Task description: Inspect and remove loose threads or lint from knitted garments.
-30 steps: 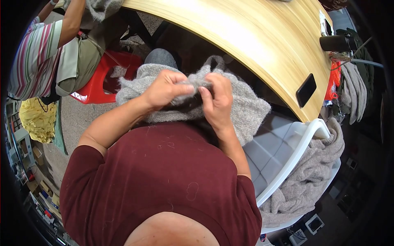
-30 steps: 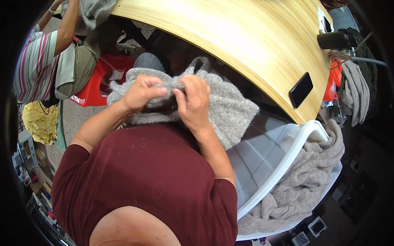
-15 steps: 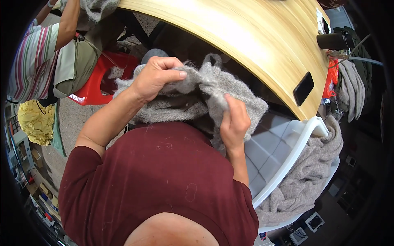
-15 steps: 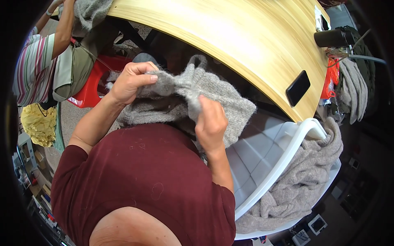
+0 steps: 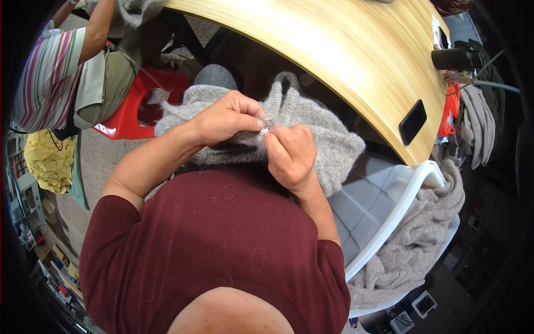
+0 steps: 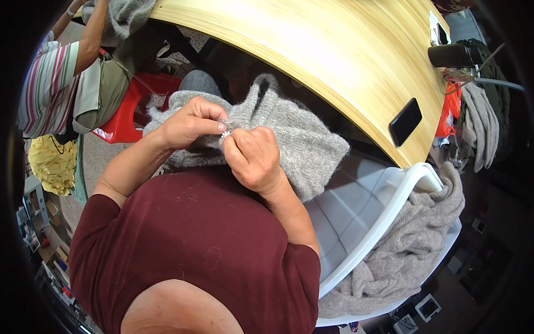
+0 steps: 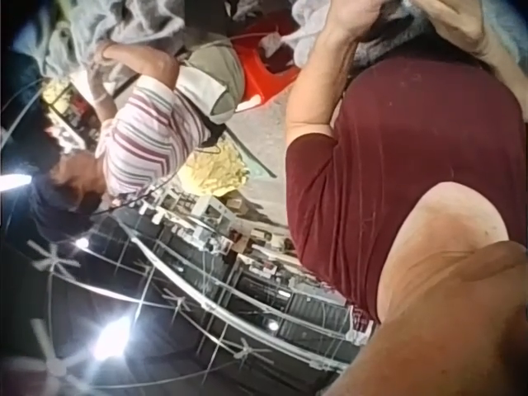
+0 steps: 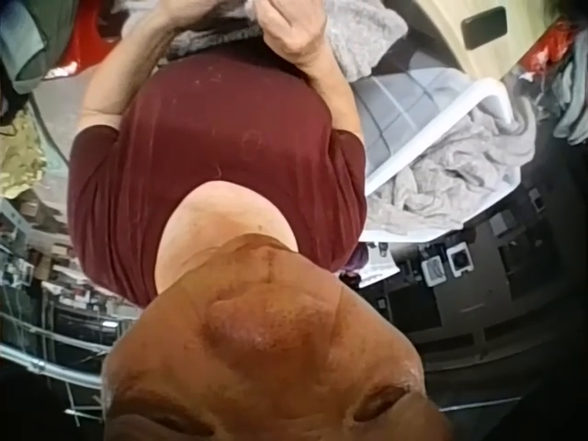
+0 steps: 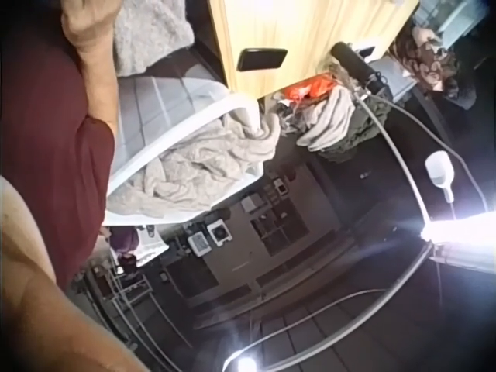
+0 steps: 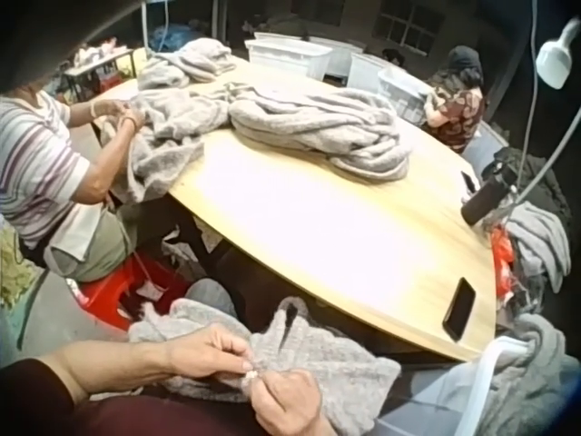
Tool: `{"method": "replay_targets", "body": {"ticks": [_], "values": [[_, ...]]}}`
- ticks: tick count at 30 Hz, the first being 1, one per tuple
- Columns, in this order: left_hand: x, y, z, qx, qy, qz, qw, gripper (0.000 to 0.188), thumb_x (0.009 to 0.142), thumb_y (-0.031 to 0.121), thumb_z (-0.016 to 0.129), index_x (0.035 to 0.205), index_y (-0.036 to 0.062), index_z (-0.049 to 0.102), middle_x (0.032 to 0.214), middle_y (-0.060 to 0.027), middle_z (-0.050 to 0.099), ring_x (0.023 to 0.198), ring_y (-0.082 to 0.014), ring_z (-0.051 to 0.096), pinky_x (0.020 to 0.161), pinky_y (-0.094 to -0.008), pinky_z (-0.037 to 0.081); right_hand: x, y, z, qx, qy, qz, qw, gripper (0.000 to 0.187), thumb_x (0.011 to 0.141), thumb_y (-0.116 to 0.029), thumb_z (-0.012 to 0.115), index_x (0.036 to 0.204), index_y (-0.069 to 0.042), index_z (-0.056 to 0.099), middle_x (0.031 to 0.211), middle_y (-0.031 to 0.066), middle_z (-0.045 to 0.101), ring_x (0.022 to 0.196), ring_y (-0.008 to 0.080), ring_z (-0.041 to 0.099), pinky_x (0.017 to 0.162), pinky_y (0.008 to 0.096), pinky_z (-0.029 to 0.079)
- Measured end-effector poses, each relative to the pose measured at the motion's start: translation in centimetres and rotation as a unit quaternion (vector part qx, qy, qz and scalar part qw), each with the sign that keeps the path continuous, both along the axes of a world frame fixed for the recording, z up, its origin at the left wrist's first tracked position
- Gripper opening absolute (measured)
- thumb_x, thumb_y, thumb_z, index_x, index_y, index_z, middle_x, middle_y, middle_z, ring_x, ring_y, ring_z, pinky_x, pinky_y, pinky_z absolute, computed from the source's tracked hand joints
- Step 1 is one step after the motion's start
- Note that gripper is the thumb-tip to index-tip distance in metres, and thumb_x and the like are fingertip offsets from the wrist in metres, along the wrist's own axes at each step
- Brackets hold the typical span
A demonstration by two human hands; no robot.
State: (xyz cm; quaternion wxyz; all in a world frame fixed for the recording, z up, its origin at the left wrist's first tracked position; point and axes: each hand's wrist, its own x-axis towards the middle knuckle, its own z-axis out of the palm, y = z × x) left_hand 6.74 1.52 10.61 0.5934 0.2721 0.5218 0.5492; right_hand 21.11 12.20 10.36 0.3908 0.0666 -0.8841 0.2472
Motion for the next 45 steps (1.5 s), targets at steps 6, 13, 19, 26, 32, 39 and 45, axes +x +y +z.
{"method": "replay_targets", "body": {"ticks": [6,13,19,26,32,39,45], "values": [[0.1,-0.3,-0.9,-0.013,0.0,0.024,1.0,0.003,0.075,0.002,0.06,0.075,-0.0004,0.059,0.066,0.0038,0.054,0.061,-0.0011,0.045,0.054,-0.017,0.036,-0.2,0.2,-0.8,-0.012,-0.033,-0.006,0.999,0.024,0.056,0.009,0.06,0.078,0.0,0.056,0.072,0.0064,0.053,0.058,0.0204,0.049,0.052,0.0298,0.038],[-0.2,-0.7,-0.3,0.025,0.154,-0.011,0.988,0.01,0.073,0.001,0.063,0.082,-0.0016,0.06,0.069,0.0014,0.057,0.064,-0.002,0.048,0.054,-0.0169,0.039,-0.7,0.4,-1.7,-0.055,-0.038,0.02,0.998,0.022,0.055,0.011,0.059,0.074,0.001,0.056,0.072,0.0076,0.055,0.059,0.0211,0.051,0.052,0.0299,0.04],[0.7,-1.2,-0.8,-0.015,0.143,0.028,0.989,0.012,0.072,-0.002,0.062,0.084,-0.0018,0.059,0.07,0.0006,0.058,0.066,-0.0028,0.051,0.057,-0.0184,0.043,-1.1,0.7,-1.3,-0.189,-0.134,0.028,0.972,0.023,0.057,0.012,0.053,0.075,-0.001,0.056,0.084,0.0108,0.059,0.065,0.0247,0.056,0.056,0.0306,0.045],[1.3,-1.4,-1.4,-0.018,0.132,0.072,0.989,0.01,0.068,-0.004,0.06,0.077,-0.002,0.06,0.066,-0.0011,0.058,0.062,-0.0043,0.05,0.054,-0.0208,0.042,-0.9,1.2,-1.9,-0.253,-0.243,0.085,0.932,0.021,0.061,0.011,0.051,0.076,-0.002,0.056,0.08,0.0103,0.059,0.063,0.0212,0.056,0.054,0.0287,0.044],[1.4,-1.3,-1.0,-0.016,0.218,0.111,0.97,0.008,0.067,-0.005,0.059,0.074,-0.0023,0.061,0.066,-0.0045,0.06,0.063,-0.0074,0.053,0.056,-0.0229,0.043,-1.0,0.1,-2.8,-0.348,-0.261,-0.006,0.901,0.016,0.065,0.007,0.051,0.079,-0.001,0.055,0.066,0.0105,0.055,0.055,0.0207,0.054,0.051,0.0283,0.041],[1.6,-1.3,-1.2,0.02,0.308,0.133,0.942,0.008,0.064,-0.005,0.06,0.072,-0.002,0.062,0.067,-0.0105,0.06,0.062,-0.0145,0.057,0.056,-0.0258,0.044,-0.3,-0.8,-3.3,-0.258,-0.231,-0.041,0.937,0.016,0.065,0.006,0.051,0.079,0.0,0.054,0.063,0.0144,0.052,0.05,0.0245,0.052,0.047,0.0307,0.04],[2.5,-1.1,-1.0,0.087,0.436,0.168,0.88,0.012,0.063,-0.01,0.057,0.07,-0.0002,0.06,0.07,-0.0097,0.06,0.062,-0.017,0.058,0.054,-0.025,0.045,-0.2,-1.5,-2.4,-0.261,-0.176,-0.099,0.944,0.013,0.062,0.005,0.053,0.073,-0.001,0.051,0.061,0.0131,0.05,0.051,0.0287,0.051,0.045,0.0347,0.04]]}}
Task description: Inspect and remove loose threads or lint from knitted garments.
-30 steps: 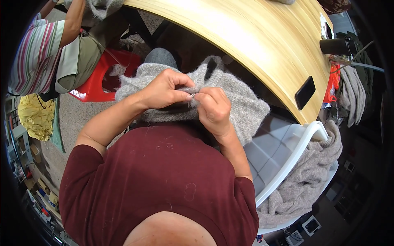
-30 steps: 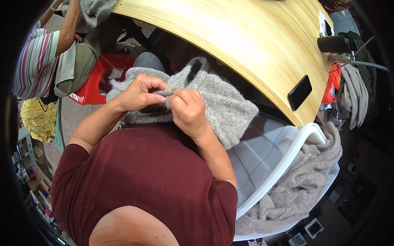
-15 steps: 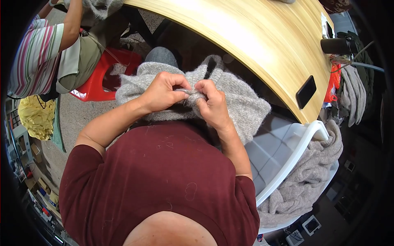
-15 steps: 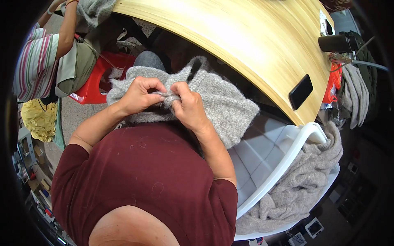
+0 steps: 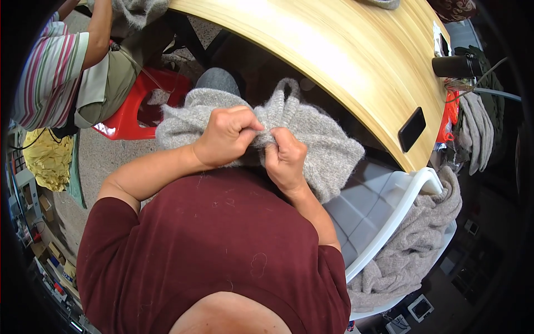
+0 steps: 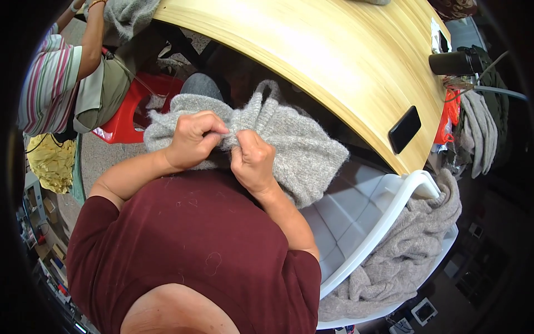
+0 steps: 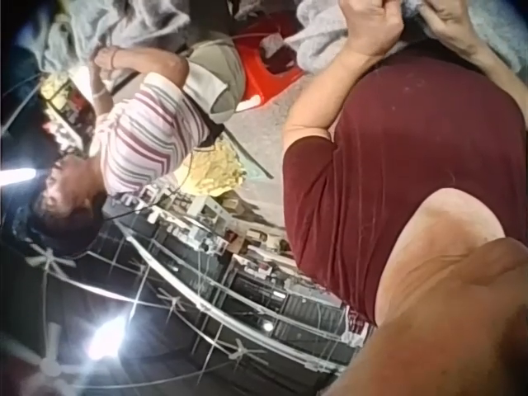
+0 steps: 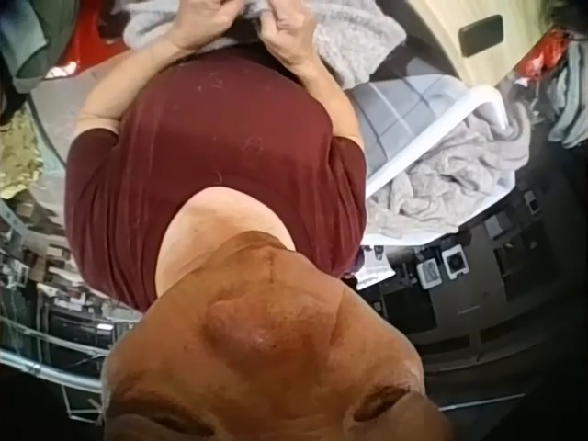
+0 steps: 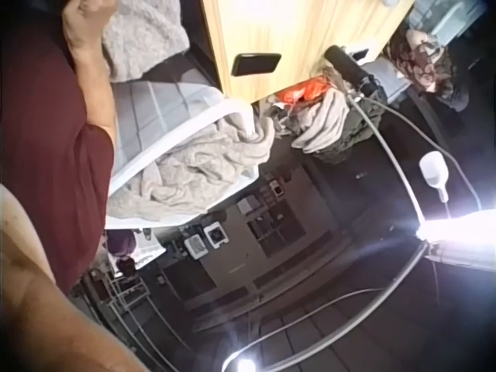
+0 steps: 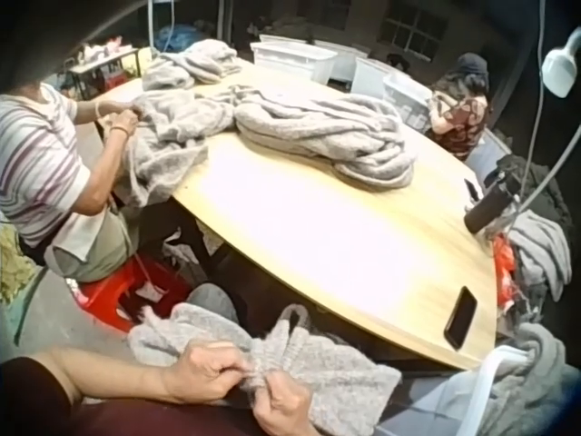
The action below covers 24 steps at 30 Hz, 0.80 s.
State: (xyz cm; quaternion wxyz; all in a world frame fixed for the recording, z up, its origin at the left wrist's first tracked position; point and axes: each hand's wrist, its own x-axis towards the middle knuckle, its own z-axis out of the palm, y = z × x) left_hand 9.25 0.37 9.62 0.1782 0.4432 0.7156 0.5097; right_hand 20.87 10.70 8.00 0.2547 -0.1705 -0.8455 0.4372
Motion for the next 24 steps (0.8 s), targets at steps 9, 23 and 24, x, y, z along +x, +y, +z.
{"method": "replay_targets", "body": {"ticks": [9,23,24], "values": [[0.8,-0.1,-0.3,0.177,0.198,-0.013,0.964,0.021,0.056,-0.013,0.058,0.074,-0.001,0.055,0.068,-0.0124,0.057,0.055,-0.023,0.055,0.047,-0.0288,0.044,0.4,0.0,1.2,-0.015,0.03,0.019,0.999,0.013,0.065,0.007,0.051,0.075,0.001,0.054,0.06,0.0118,0.05,0.047,0.021,0.049,0.046,0.0295,0.039],[-2.6,-0.5,-1.1,-0.02,0.057,0.027,0.998,0.011,0.064,-0.002,0.057,0.074,0.0009,0.061,0.067,-0.0117,0.058,0.06,-0.0263,0.057,0.055,-0.0317,0.045,0.4,4.7,-0.3,0.116,-0.195,-0.036,0.973,0.018,0.066,0.0,0.058,0.084,-0.002,0.058,0.074,0.011,0.06,0.064,0.0239,0.057,0.059,0.0321,0.045],[-2.8,-0.5,-0.6,-0.033,-0.009,0.014,0.999,0.01,0.065,-0.002,0.056,0.073,0.0003,0.061,0.068,-0.0121,0.058,0.061,-0.0268,0.057,0.054,-0.0311,0.045,0.3,4.2,0.0,0.119,-0.187,-0.032,0.975,0.018,0.066,0.0,0.058,0.084,-0.002,0.058,0.074,0.011,0.06,0.064,0.0239,0.057,0.059,0.0321,0.045]]}}
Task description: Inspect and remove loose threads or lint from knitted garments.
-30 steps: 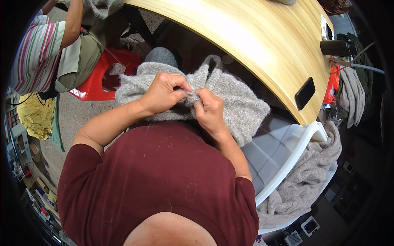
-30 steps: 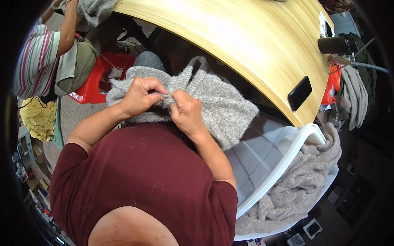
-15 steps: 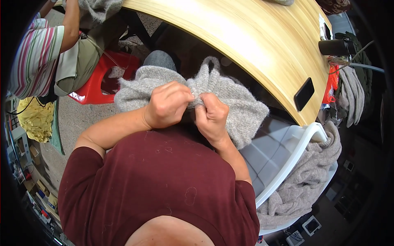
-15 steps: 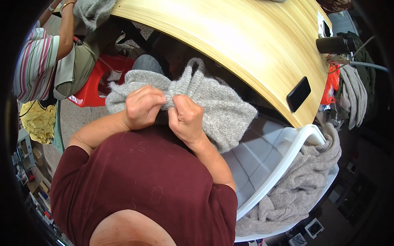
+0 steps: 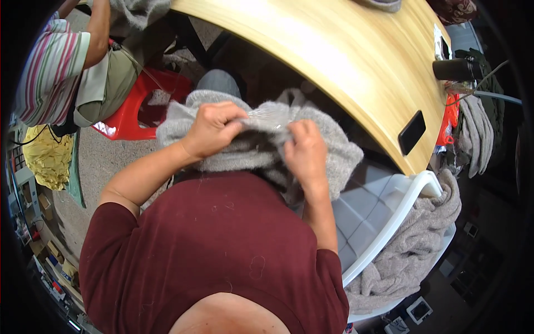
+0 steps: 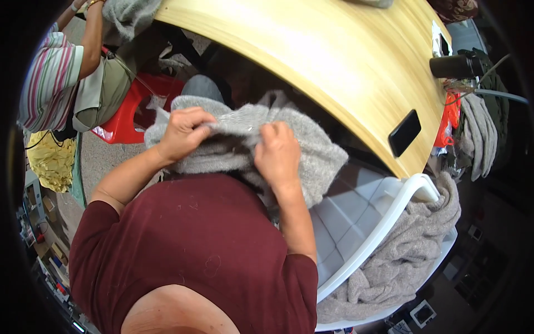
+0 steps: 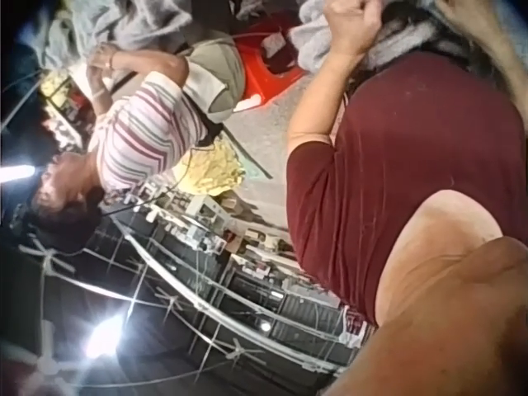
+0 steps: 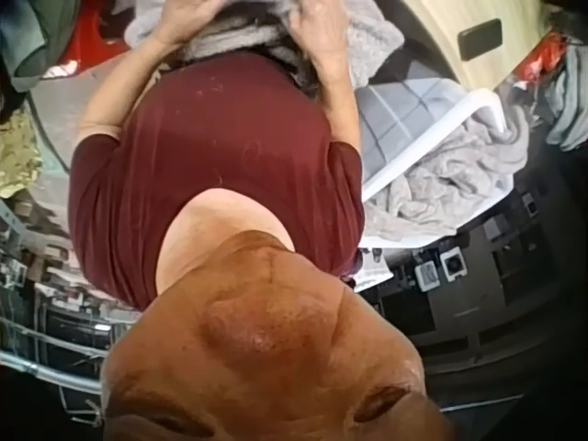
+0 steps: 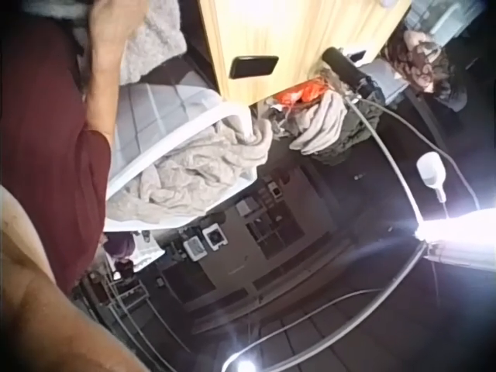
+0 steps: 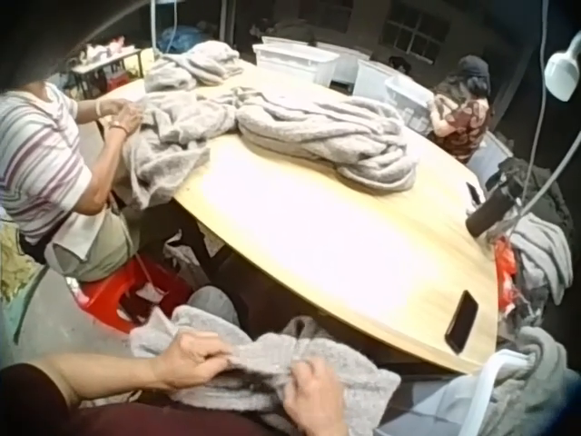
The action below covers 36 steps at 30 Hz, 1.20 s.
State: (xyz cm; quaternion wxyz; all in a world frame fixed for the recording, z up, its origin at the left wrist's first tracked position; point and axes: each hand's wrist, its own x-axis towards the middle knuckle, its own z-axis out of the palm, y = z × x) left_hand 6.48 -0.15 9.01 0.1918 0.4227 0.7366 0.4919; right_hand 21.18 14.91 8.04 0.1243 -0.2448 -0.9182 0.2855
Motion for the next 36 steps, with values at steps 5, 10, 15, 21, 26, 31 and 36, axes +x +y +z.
{"method": "replay_targets", "body": {"ticks": [5,10,15,21,26,31,36], "values": [[1.9,-0.9,-1.7,0.034,0.112,-0.033,0.993,0.012,0.06,0.006,0.058,0.071,0.0017,0.06,0.064,-0.0125,0.056,0.055,-0.0262,0.055,0.051,-0.033,0.044,-1.5,-3.3,0.9,-0.092,0.142,0.18,0.969,0.024,0.07,-0.008,0.063,0.092,-0.004,0.057,0.081,0.0124,0.058,0.078,0.03,0.054,0.07,0.0372,0.042],[2.6,-0.9,-3.3,0.012,-0.032,-0.027,0.999,0.017,0.063,0.015,0.059,0.075,0.0024,0.06,0.068,-0.0153,0.059,0.063,-0.029,0.058,0.057,-0.0355,0.046,-0.6,-3.7,-1.1,-0.145,0.16,0.135,0.967,0.002,0.074,-0.001,0.058,0.074,-0.001,0.056,0.062,0.0129,0.052,0.055,0.0268,0.052,0.05,0.0327,0.04],[2.4,-1.1,-3.5,-0.06,-0.081,-0.077,0.992,0.014,0.066,0.014,0.061,0.071,0.0012,0.06,0.059,-0.0131,0.056,0.056,-0.0208,0.056,0.051,-0.0329,0.042,-0.8,-4.3,-1.7,-0.148,0.173,0.148,0.962,0.004,0.072,-0.002,0.058,0.075,-0.002,0.055,0.063,0.0117,0.052,0.056,0.0275,0.051,0.051,0.0339,0.04],[0.0,-0.4,-1.8,0.024,-0.336,-0.086,0.937,0.009,0.075,0.01,0.062,0.073,0.001,0.061,0.061,-0.0001,0.057,0.059,-0.0039,0.049,0.051,-0.0219,0.039,-0.6,-3.0,-0.6,-0.026,0.179,0.131,0.975,0.014,0.07,-0.005,0.061,0.082,-0.003,0.054,0.075,0.0137,0.054,0.068,0.0293,0.053,0.058,0.0346,0.042],[-1.4,0.5,-1.3,0.083,-0.431,-0.022,0.898,0.003,0.073,0.002,0.063,0.076,0.0009,0.062,0.069,0.0006,0.059,0.063,-0.0042,0.052,0.058,-0.0182,0.041,3.4,-1.7,-2.7,0.025,0.053,0.081,0.995,0.026,0.066,-0.004,0.06,0.091,-0.004,0.053,0.081,0.0139,0.055,0.073,0.0326,0.053,0.063,0.0391,0.043],[-1.0,0.8,-1.2,0.085,-0.54,-0.002,0.837,0.004,0.072,-0.001,0.062,0.076,-0.0004,0.06,0.07,-0.0029,0.061,0.064,-0.0075,0.055,0.06,-0.0203,0.045,1.4,-2.0,-0.2,0.199,0.133,0.075,0.968,0.024,0.064,-0.006,0.058,0.088,-0.002,0.052,0.071,0.0119,0.053,0.062,0.0295,0.053,0.056,0.0385,0.041],[0.2,0.8,-1.0,0.094,-0.553,0.031,0.828,0.004,0.072,0.002,0.063,0.074,0.0,0.06,0.069,-0.0033,0.059,0.062,-0.0086,0.054,0.057,-0.0215,0.045,-0.4,-3.3,-2.7,0.095,0.064,0.171,0.979,0.036,0.061,-0.009,0.061,0.094,0.0,0.052,0.076,0.0159,0.055,0.064,0.0343,0.054,0.057,0.0411,0.043]]}}
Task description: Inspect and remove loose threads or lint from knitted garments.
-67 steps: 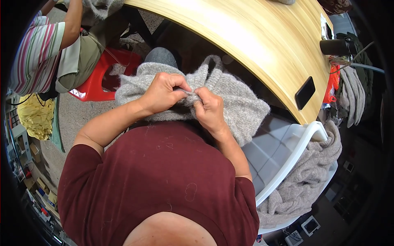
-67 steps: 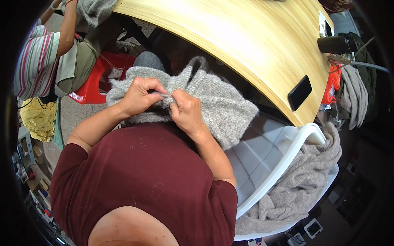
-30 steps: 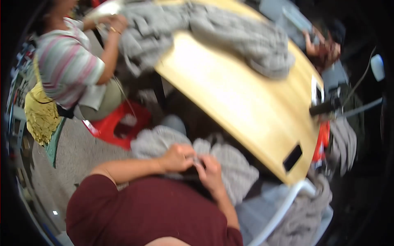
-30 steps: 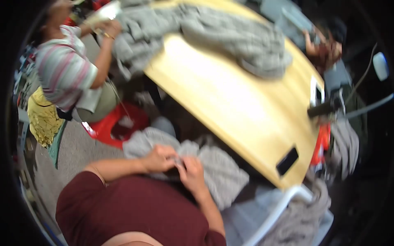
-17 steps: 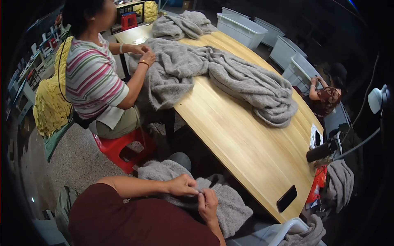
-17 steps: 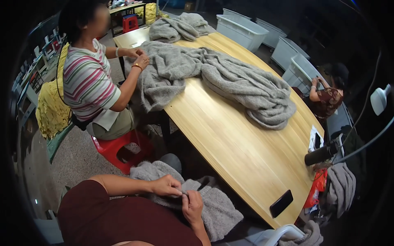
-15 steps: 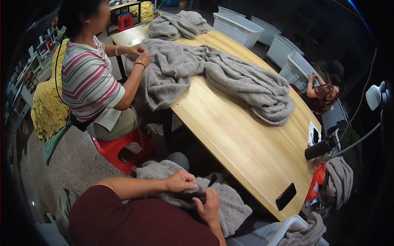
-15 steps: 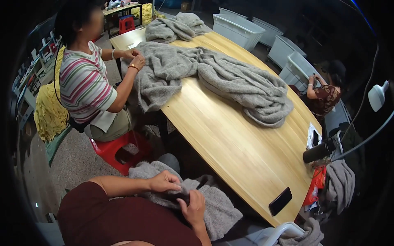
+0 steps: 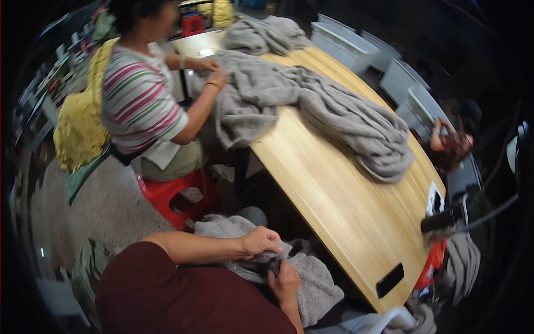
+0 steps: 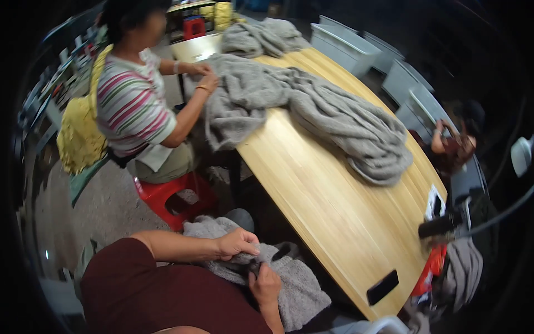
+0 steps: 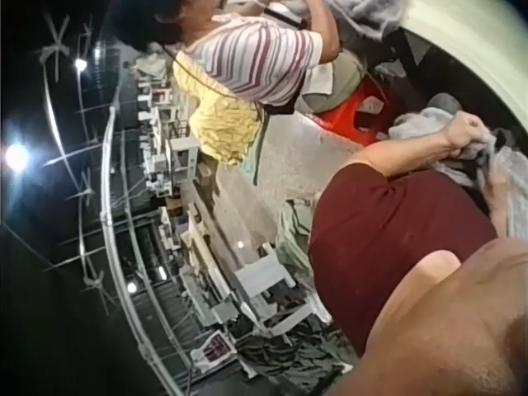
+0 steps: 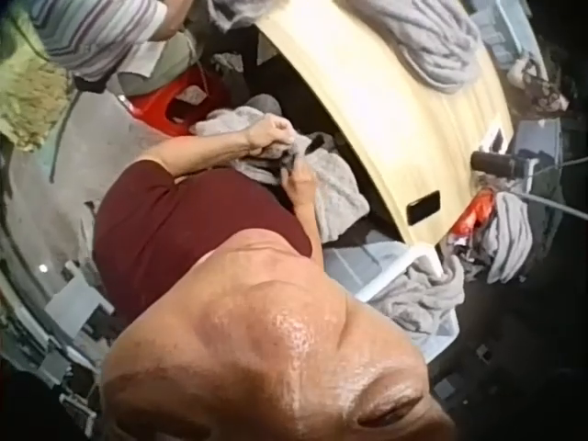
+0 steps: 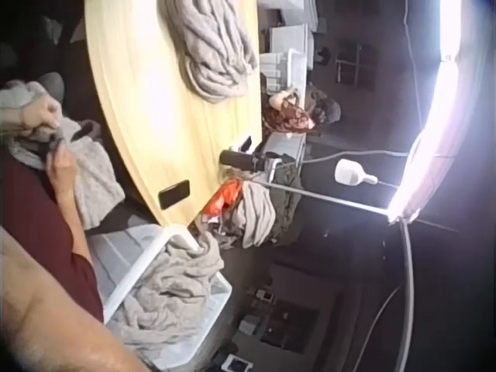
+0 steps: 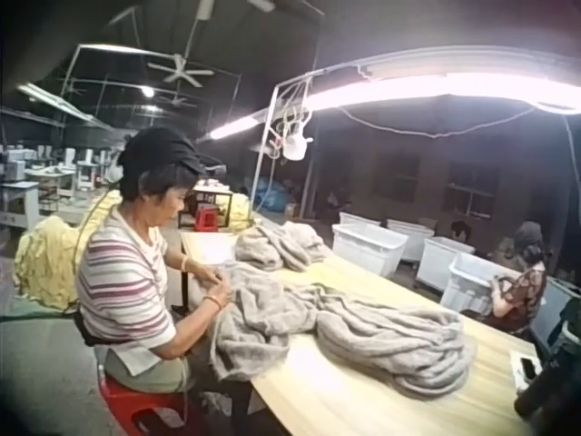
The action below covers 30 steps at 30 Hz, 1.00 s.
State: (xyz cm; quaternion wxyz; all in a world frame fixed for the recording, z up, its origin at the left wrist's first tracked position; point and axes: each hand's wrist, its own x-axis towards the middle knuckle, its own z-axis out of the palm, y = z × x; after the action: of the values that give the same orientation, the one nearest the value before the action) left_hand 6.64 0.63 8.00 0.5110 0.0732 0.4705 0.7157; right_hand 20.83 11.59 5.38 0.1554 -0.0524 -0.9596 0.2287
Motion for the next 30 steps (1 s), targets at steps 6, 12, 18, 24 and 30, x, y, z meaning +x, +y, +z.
{"method": "replay_targets", "body": {"ticks": [6,12,18,24,30], "values": [[-0.8,0.4,-0.2,-0.038,0.044,0.077,0.995,0.005,0.071,0.004,0.065,0.071,0.0008,0.06,0.068,-0.0025,0.059,0.063,-0.0075,0.053,0.058,-0.0209,0.042,1.3,0.7,0.2,0.026,0.03,-0.018,0.999,0.038,0.058,-0.004,0.052,0.096,0.002,0.052,0.076,0.02,0.053,0.066,0.0386,0.053,0.06,0.0435,0.043],[-0.5,0.0,-1.0,-0.034,0.043,0.124,0.991,0.005,0.07,0.003,0.065,0.069,0.0011,0.06,0.067,-0.0026,0.059,0.062,-0.0078,0.053,0.058,-0.0208,0.042,3.1,2.2,2.6,-0.02,0.0,0.002,1.0,0.025,0.068,-0.005,0.052,0.092,0.0,0.055,0.08,0.02,0.052,0.07,0.0395,0.051,0.061,0.0435,0.042],[-0.9,0.8,0.4,-0.04,0.023,0.11,0.993,0.005,0.07,0.005,0.066,0.07,0.0023,0.061,0.064,-0.0021,0.058,0.057,-0.0075,0.052,0.053,-0.0211,0.042,5.8,3.8,1.7,-0.067,-0.115,-0.07,0.989,0.022,0.064,-0.006,0.058,0.085,-0.001,0.054,0.076,0.0172,0.053,0.069,0.0371,0.051,0.059,0.0428,0.041],[-1.3,-1.6,0.3,-0.048,-0.012,0.097,0.994,0.002,0.072,0.002,0.058,0.074,0.0004,0.059,0.071,-0.0074,0.06,0.067,-0.0141,0.058,0.064,-0.0266,0.047,4.4,0.5,0.7,0.002,-0.001,-0.057,0.998,0.027,0.061,-0.008,0.062,0.087,-0.006,0.057,0.099,0.0145,0.052,0.088,0.0315,0.051,0.072,0.0399,0.04],[-2.1,-0.9,0.2,-0.064,0.01,0.097,0.993,0.006,0.073,0.001,0.058,0.068,0.0031,0.056,0.066,-0.0037,0.057,0.061,-0.0111,0.054,0.057,-0.024,0.044,5.1,1.3,0.6,0.011,0.111,-0.16,0.981,0.028,0.063,0.004,0.052,0.09,0.0,0.056,0.08,0.0154,0.057,0.07,0.0324,0.055,0.061,0.0379,0.043]]}}
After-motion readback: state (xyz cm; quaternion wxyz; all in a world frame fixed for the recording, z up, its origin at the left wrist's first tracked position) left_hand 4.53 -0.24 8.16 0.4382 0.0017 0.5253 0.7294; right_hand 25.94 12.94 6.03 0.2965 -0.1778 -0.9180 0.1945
